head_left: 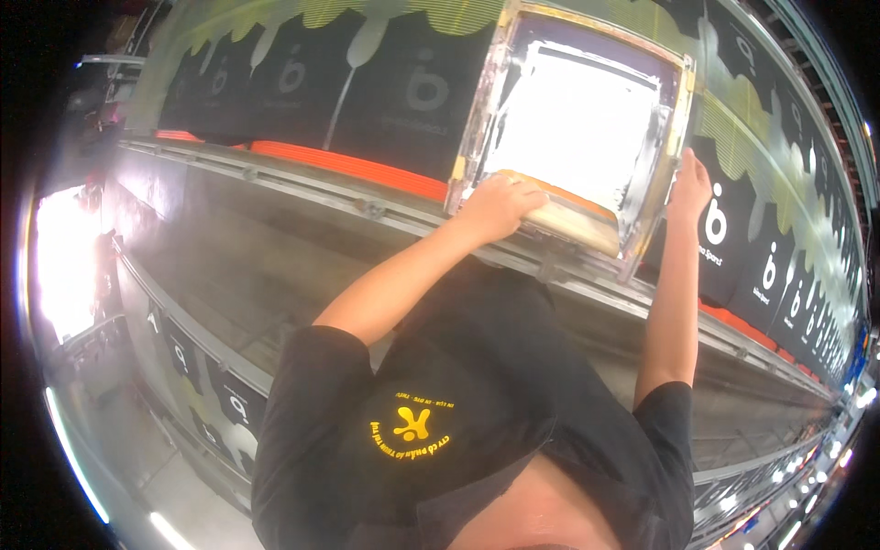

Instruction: The person repeatedly uses a squeegee to spread white ink across a screen printing frame mounted on a table. The person occasionally lifts the frame to inspect the ink distribution and then resumes squeegeeing. The process is repeated multiple times without a visible final printed product.

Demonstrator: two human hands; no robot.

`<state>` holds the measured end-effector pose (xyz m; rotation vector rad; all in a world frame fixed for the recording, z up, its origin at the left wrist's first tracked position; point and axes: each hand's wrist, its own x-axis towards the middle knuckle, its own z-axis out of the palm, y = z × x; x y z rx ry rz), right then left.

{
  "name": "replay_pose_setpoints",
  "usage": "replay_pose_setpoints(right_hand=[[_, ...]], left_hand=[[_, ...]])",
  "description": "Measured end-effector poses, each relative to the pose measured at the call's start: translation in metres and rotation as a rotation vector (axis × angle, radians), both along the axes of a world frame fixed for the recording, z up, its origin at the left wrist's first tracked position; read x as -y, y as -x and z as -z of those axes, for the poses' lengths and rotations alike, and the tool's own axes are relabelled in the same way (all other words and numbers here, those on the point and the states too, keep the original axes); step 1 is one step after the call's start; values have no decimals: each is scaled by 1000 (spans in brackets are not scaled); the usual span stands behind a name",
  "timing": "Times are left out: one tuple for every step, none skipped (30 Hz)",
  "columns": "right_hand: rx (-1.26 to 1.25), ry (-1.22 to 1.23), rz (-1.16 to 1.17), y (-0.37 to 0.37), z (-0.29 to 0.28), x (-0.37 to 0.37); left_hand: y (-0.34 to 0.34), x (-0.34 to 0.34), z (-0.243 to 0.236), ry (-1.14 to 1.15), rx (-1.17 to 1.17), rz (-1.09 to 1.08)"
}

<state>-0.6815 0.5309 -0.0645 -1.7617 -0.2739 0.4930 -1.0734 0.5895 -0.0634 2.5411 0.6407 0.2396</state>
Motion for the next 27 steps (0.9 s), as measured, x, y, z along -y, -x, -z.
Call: replay_pose_setpoints(right_hand=[[-51,8,-21,13,11,-20],[-12,-54,-11,34,21,-37],[-33,-23,32,53,31,-51],[3,-37,12,76,42,-64],[101,-41,9,100,52,-80],[118,-22,-31,123,58,-90],[69,7,-15,147,65,-105],[230,27,-88,171,69,-111],[160,35,-58,195,74,-125],[354,142,-29,212,78,-141],[263,44,-4,229,78,-151],[198,134,38,239,83,-168],[204,225,42,250,85,-180],[176,292,46,256,89,-193],[121,389,64,260,91,-198],[153,426,19,262,97,-215],[183,463,55,261,99,-215],[211,474,47,260,106,-223],[216,492,29,259,108,-223],[276,433,14,258,112,-225],[307,440,66,258,114,-224],[276,406,-1,258,115,-223],[209,444,4,260,116,-223],[207,399,1,259,115,-222],[175,385,0,260,115,-222],[183,361,-24,261,114,-222],[163,374,-10,261,114,-222]], left_hand=[[7,-21,2,2,1,-12],[23,-38,-2,17,-16,-25],[37,-51,-7,23,-4,-31],[52,-66,-9,49,-55,-68],[73,-84,-14,71,-136,-79],[94,-102,-20,73,-173,-103],[112,-119,-25,91,-205,-127],[131,-137,-28,122,-220,-146],[145,-154,-28,138,-255,-156],[156,-171,-24,143,-277,-155],[169,-187,-23,111,-286,-121],[179,-199,-16,133,-207,-120],[189,-208,-11,137,-222,-61],[198,-220,-5,116,-193,-11],[204,-228,0,116,-235,50],[209,-245,8,-7,-93,73],[209,-251,12,39,-89,75],[208,-268,20,97,-113,87],[207,-275,19,140,-138,85],[199,-289,24,114,-141,110],[187,-302,26,87,-158,90],[174,-314,27,53,-117,87],[162,-332,24,13,-120,84],[145,-351,23,35,-199,42],[128,-373,23,71,-285,38],[111,-397,25,86,-292,50],[93,-418,27,58,-309,80]])
